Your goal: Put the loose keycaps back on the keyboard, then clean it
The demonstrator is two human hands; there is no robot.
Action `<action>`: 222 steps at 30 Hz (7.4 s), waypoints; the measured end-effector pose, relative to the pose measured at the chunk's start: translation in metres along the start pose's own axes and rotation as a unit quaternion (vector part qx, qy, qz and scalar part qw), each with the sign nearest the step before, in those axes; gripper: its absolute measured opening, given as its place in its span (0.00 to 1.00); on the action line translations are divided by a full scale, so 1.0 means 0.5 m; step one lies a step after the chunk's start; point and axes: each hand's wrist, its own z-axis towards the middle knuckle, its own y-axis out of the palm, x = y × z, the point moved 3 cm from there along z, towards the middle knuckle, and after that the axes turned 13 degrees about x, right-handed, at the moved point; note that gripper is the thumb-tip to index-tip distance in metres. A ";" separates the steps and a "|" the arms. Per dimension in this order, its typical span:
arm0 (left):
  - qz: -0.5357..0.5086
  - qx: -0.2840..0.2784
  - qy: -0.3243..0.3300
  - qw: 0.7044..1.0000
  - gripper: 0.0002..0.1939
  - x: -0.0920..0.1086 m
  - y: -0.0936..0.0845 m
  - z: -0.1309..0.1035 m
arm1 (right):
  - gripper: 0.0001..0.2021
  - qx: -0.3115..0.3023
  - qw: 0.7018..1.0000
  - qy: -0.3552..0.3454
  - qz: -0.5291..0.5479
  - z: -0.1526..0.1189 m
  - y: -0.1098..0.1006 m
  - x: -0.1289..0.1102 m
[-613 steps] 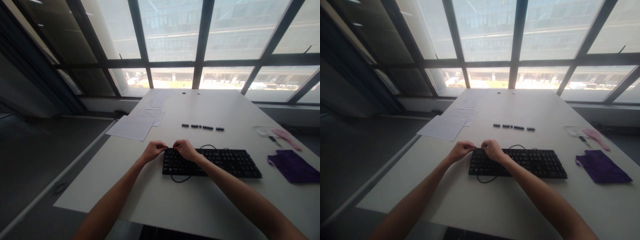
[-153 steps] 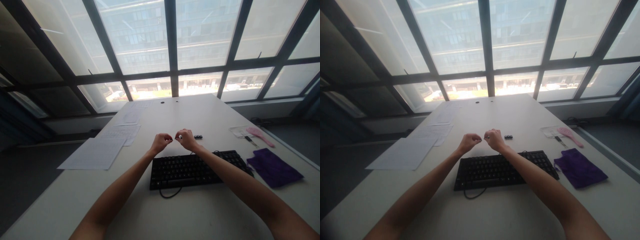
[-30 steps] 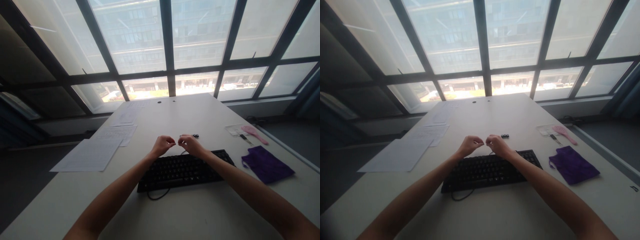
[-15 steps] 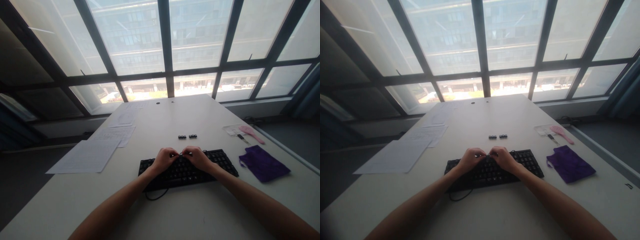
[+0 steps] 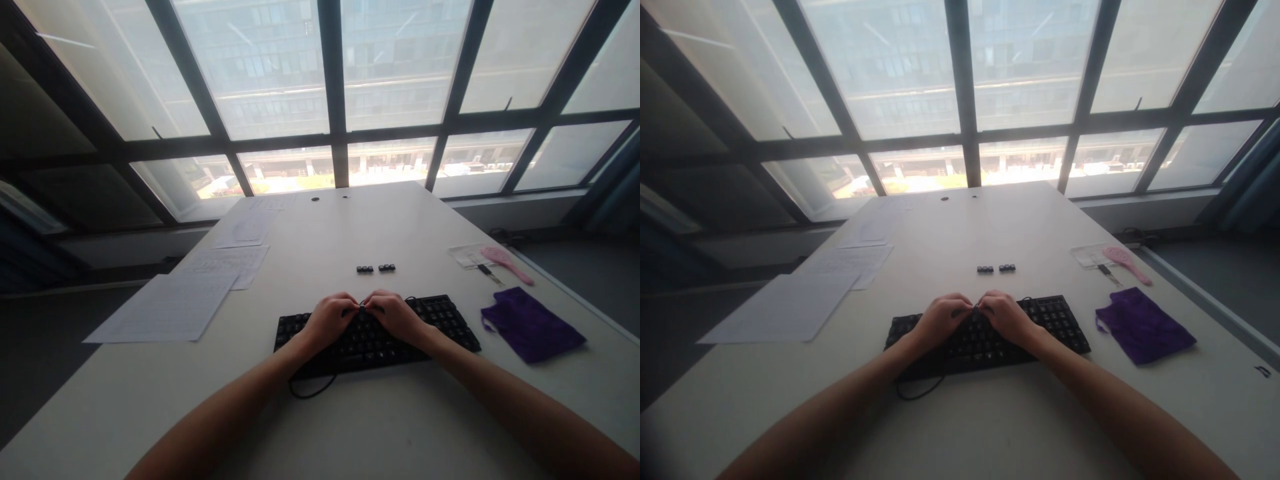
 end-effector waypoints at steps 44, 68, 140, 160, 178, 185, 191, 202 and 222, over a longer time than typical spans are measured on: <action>0.132 -0.018 0.057 0.989 0.10 0.051 0.016 -0.042 | 0.11 0.009 0.978 -0.040 -0.203 -0.046 0.029 -0.052; 0.071 0.010 -0.116 0.991 0.06 -0.132 0.076 0.234 | 0.09 -0.059 0.944 0.046 -0.321 0.198 0.032 0.115; 0.023 -0.022 0.034 0.999 0.10 0.049 0.077 0.031 | 0.16 0.010 0.993 -0.016 -0.115 -0.036 -0.062 0.015; 0.175 -0.058 0.126 0.975 0.13 0.094 0.085 0.009 | 0.15 -0.005 0.975 -0.044 -0.218 -0.051 -0.038 0.010; 0.109 -0.017 -0.086 0.990 0.16 -0.067 0.100 0.222 | 0.07 -0.010 0.946 0.019 -0.322 0.150 -0.082 0.153; 0.130 -0.014 -0.090 0.987 0.10 -0.079 0.142 0.249 | 0.09 -0.064 0.941 -0.022 -0.331 0.171 -0.045 0.172; 0.131 -0.008 -0.089 0.987 0.08 -0.074 0.113 0.235 | 0.09 -0.063 0.948 -0.047 -0.308 0.164 -0.055 0.173; 0.027 -0.015 -0.057 0.998 0.06 0.028 0.069 0.133 | 0.05 -0.030 0.950 -0.018 -0.309 0.167 -0.105 0.194; -0.019 -0.032 -0.047 0.998 0.08 0.070 0.115 0.093 | 0.03 0.100 0.988 0.111 -0.039 -0.002 -0.140 0.100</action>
